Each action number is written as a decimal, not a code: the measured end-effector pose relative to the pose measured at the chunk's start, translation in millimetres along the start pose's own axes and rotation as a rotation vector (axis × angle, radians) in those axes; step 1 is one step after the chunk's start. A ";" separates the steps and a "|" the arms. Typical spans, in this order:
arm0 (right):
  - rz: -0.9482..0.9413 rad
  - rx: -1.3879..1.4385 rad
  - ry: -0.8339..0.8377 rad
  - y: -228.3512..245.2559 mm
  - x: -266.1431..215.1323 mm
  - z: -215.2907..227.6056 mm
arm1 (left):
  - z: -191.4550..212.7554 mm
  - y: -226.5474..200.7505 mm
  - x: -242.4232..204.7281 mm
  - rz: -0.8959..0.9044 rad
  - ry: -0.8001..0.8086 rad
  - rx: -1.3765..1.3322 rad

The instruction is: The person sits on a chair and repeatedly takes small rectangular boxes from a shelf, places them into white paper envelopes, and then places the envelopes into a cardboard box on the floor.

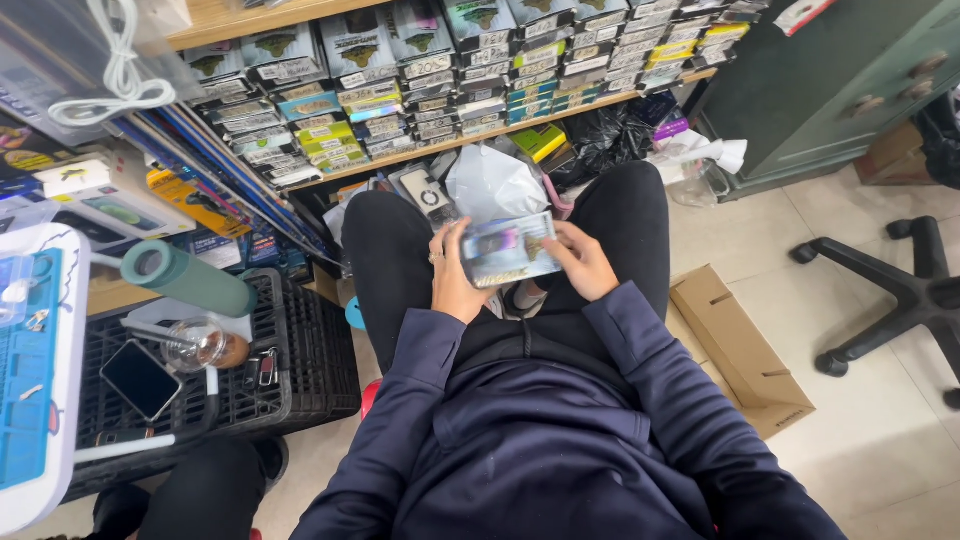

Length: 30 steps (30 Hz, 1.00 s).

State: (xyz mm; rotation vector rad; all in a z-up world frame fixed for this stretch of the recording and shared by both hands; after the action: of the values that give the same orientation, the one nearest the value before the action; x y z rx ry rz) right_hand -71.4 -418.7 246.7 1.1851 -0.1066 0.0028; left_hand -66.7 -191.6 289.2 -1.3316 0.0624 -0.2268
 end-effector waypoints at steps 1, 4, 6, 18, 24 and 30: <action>0.006 0.004 0.006 0.7 0.2 -0.8 | 3.1 0.8 1.3 -0.001 -0.008 0.004; -0.034 0.019 -0.087 6.0 1.0 1.2 | 4.8 11.9 7.8 0.079 -0.014 -0.220; -0.037 0.056 -0.121 12.1 0.2 2.7 | -4.3 32.9 12.7 0.166 -0.017 -0.419; -0.106 0.112 -0.187 -20.8 3.6 -1.4 | -8.7 71.3 26.6 0.060 -0.164 -0.628; -0.077 0.078 -0.227 -13.4 0.5 -0.5 | -5.3 87.8 33.2 0.020 -0.155 -0.588; -0.074 0.208 -0.323 18.2 -6.0 -1.3 | -10.1 95.5 35.9 0.049 -0.114 -0.645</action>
State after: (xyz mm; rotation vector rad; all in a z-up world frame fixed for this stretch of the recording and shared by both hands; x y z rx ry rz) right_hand -78.3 -410.3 262.6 1.3895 -0.3526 -0.2486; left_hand -21.2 -187.6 197.4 -1.9798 0.0757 -0.0877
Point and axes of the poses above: each hand's wrist, its own x-axis towards the middle knuckle, its own z-axis out of the back of the hand, y = z × x, the point moved 2 cm from there along x, towards the middle knuckle, and after that the axes turned 12 degrees about -x, right-handed, at the moved point
